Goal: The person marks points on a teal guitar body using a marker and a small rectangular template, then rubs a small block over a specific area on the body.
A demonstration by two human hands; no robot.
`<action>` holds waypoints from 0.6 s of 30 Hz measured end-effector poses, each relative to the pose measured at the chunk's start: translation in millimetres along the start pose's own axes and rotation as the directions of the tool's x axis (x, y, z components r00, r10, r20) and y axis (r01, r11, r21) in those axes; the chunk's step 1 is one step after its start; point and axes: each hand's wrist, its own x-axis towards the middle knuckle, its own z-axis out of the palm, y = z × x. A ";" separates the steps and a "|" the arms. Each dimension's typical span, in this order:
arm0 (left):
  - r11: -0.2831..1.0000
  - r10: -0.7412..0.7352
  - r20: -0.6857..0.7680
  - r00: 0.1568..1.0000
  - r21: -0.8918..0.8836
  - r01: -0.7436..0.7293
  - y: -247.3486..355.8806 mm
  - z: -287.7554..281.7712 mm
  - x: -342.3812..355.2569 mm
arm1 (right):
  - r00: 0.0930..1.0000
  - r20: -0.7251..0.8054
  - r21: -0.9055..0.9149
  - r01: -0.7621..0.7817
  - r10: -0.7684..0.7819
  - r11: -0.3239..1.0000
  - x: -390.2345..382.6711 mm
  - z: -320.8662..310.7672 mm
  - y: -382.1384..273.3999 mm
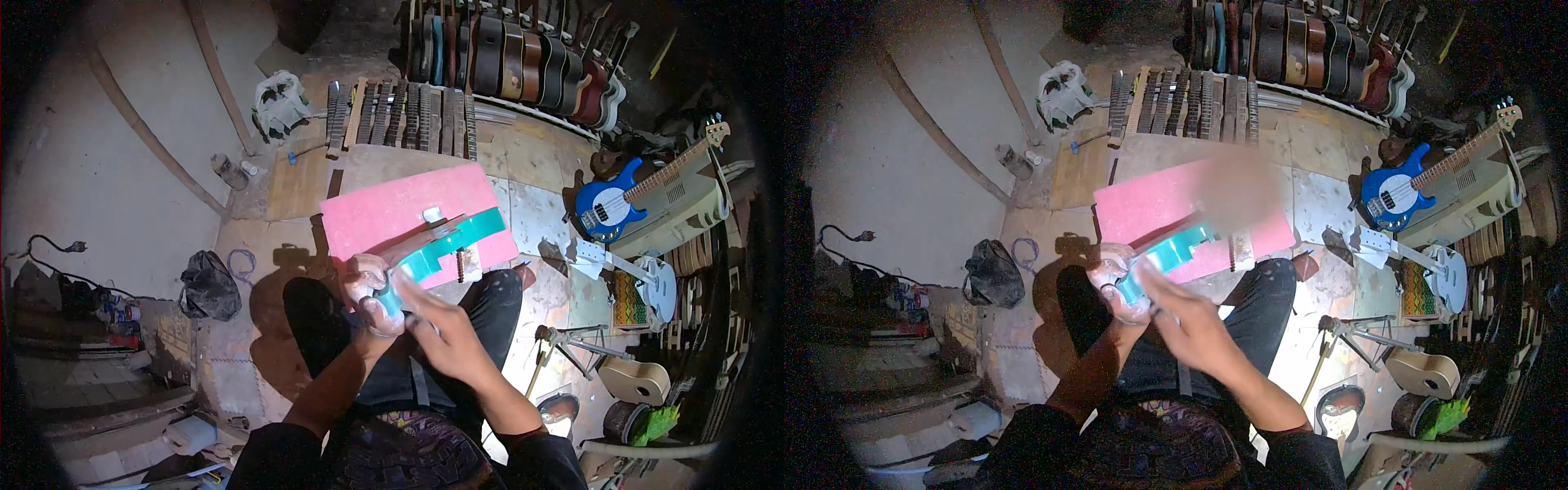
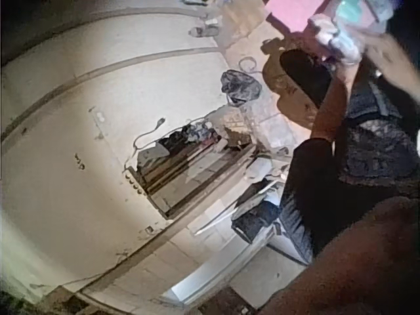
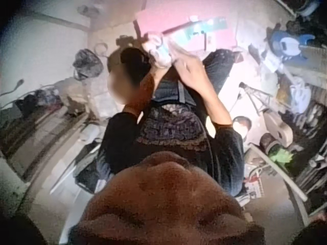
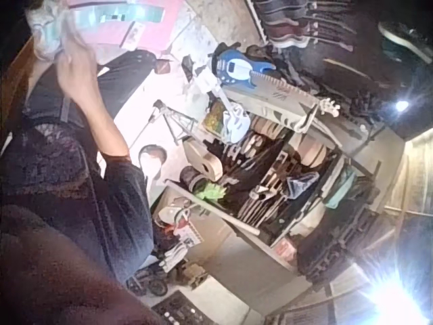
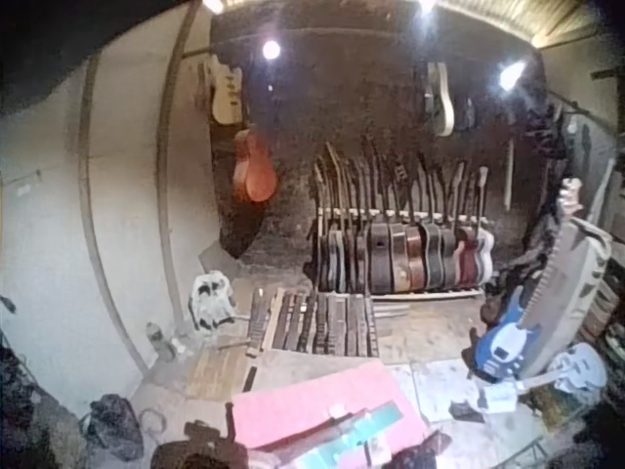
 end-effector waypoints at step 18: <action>0.975 0.179 0.288 0.941 0.079 -0.210 26.7 7.8 19.0 | 0.992 -0.005 0.003 0.130 -0.130 0.992 -10.0 1.7 10.2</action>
